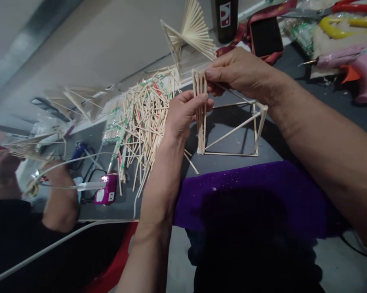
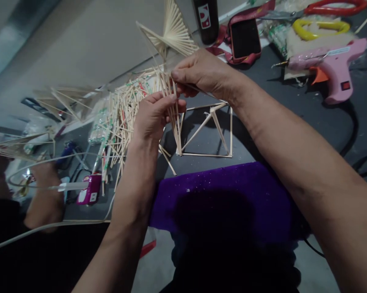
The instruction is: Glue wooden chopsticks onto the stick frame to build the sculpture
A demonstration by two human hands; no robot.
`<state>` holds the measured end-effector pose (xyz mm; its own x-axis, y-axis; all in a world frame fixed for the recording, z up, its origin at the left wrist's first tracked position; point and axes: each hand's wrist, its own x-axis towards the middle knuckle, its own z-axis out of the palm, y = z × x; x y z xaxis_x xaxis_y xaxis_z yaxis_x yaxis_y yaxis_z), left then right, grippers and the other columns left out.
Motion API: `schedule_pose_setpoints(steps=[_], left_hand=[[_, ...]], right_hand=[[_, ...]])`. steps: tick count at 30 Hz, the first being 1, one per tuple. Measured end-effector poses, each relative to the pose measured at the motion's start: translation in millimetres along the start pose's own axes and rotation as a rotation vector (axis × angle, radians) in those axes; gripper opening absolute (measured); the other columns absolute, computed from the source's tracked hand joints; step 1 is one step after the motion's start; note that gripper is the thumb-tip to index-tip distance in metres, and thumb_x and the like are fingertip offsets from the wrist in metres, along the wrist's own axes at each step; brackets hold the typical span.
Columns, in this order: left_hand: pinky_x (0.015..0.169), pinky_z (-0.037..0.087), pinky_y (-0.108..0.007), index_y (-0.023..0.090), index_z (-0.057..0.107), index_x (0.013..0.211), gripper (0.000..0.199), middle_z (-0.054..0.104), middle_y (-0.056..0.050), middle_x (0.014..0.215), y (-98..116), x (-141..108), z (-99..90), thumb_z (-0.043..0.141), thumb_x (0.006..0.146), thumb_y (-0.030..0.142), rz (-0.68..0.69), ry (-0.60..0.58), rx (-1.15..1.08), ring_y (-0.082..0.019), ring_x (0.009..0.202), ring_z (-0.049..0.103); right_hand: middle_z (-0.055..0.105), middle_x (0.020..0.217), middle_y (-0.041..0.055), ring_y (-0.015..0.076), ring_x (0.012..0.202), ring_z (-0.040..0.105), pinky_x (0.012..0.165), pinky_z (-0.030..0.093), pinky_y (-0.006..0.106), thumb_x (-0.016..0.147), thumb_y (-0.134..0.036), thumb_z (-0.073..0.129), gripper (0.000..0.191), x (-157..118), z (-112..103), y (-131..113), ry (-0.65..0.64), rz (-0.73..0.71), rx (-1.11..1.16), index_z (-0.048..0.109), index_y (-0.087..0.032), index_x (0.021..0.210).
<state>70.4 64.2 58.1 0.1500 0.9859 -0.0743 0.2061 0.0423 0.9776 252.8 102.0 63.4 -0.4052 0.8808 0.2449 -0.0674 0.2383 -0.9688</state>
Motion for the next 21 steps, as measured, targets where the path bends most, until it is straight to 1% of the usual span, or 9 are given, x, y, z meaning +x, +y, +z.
schedule_pose_setpoints(steps=[3, 7, 8, 11, 14, 16, 18, 19, 21], left_hand=[[0.066, 0.058, -0.022, 0.018, 0.068, 0.089, 0.022, 0.078, -0.003, 0.081, 0.3, -3.7, 8.1, 0.075, 0.084, 0.038, -0.023, 0.041, -0.031, -0.012, 0.071, 0.075], [0.06, 0.056, -0.019, 0.018, 0.066, 0.088, 0.019, 0.077, -0.002, 0.078, 1.1, -5.6, 11.8, 0.075, 0.084, 0.034, -0.042, 0.061, -0.029, -0.01, 0.064, 0.073], [0.059, 0.056, -0.019, 0.018, 0.066, 0.088, 0.019, 0.077, -0.002, 0.078, 1.0, -5.3, 12.2, 0.075, 0.084, 0.034, -0.045, 0.064, -0.022, -0.01, 0.064, 0.073], [0.058, 0.055, -0.019, 0.017, 0.066, 0.085, 0.018, 0.076, -0.002, 0.076, 0.1, -4.0, 13.5, 0.074, 0.083, 0.032, -0.035, 0.069, -0.039, -0.009, 0.061, 0.071], [0.056, 0.055, -0.019, 0.018, 0.066, 0.082, 0.014, 0.074, -0.001, 0.071, 0.7, -3.6, 15.8, 0.075, 0.08, 0.028, -0.013, 0.054, -0.107, -0.009, 0.058, 0.069], [0.055, 0.055, -0.02, 0.019, 0.066, 0.079, 0.013, 0.073, 0.0, 0.068, 2.4, -3.4, 17.3, 0.077, 0.076, 0.025, -0.002, 0.059, -0.147, -0.009, 0.056, 0.067], [0.053, 0.055, -0.021, 0.02, 0.066, 0.077, 0.013, 0.072, 0.0, 0.066, 4.2, -2.6, 18.6, 0.078, 0.074, 0.024, -0.013, 0.074, -0.164, -0.01, 0.054, 0.066], [0.052, 0.055, -0.021, 0.02, 0.067, 0.076, 0.013, 0.072, -0.001, 0.066, 4.9, -2.2, 19.2, 0.078, 0.074, 0.025, -0.017, 0.077, -0.171, -0.01, 0.053, 0.065], [0.051, 0.055, -0.021, 0.02, 0.067, 0.075, 0.014, 0.071, -0.001, 0.065, 6.0, -1.5, 20.7, 0.079, 0.072, 0.026, -0.024, 0.074, -0.183, -0.011, 0.053, 0.065]], right_hand=[[0.056, 0.057, -0.0029, 0.0048, 0.051, 0.046, 0.049, 0.036, 0.017, 0.098, -0.011, 0.058, 0.035, -1.4, -1.1, 0.0, -0.02, 0.001, -0.026, 0.064, -0.014, 0.064], [0.057, 0.057, -0.0034, 0.0056, 0.053, 0.048, 0.05, 0.038, 0.017, 0.099, -0.013, 0.058, 0.036, -1.8, -2.3, -0.6, -0.036, 0.037, -0.046, 0.065, -0.015, 0.064], [0.059, 0.058, -0.0033, 0.0058, 0.054, 0.05, 0.051, 0.041, 0.016, 0.099, -0.014, 0.059, 0.034, -0.9, -3.7, -1.7, -0.003, 0.062, -0.048, 0.067, -0.015, 0.067], [0.069, 0.069, -0.002, 0.0071, 0.059, 0.059, 0.054, 0.049, 0.017, 0.098, -0.021, 0.065, 0.021, 1.7, -15.4, -12.6, 0.166, 0.135, -0.067, 0.073, -0.014, 0.08], [0.073, 0.073, -0.0008, 0.007, 0.06, 0.062, 0.048, 0.048, 0.015, 0.097, -0.021, 0.067, 0.017, -5.2, -39.8, -38.6, 0.246, 0.161, -0.214, 0.073, -0.013, 0.084], [0.072, 0.071, -0.0005, 0.0057, 0.058, 0.061, 0.048, 0.047, 0.013, 0.096, -0.016, 0.065, 0.015, -20.1, -60.2, -59.7, 0.278, 0.113, -0.31, 0.073, -0.01, 0.084], [0.069, 0.07, 0.0, 0.0051, 0.057, 0.061, 0.051, 0.048, 0.013, 0.092, -0.011, 0.065, 0.011, -44.4, -81.4, -76.1, 0.364, 0.042, -0.364, 0.071, -0.005, 0.085], [0.068, 0.069, -0.0001, 0.0052, 0.056, 0.061, 0.052, 0.048, 0.014, 0.09, -0.01, 0.065, 0.01, -59.6, -92.2, -80.9, 0.439, 0.023, -0.399, 0.071, -0.004, 0.085], [0.063, 0.066, -0.0013, 0.0059, 0.053, 0.058, 0.051, 0.047, 0.016, 0.088, -0.008, 0.062, 0.009, -93.9, -114.2, -81.8, 0.626, 0.111, -0.496, 0.068, -0.007, 0.082]])
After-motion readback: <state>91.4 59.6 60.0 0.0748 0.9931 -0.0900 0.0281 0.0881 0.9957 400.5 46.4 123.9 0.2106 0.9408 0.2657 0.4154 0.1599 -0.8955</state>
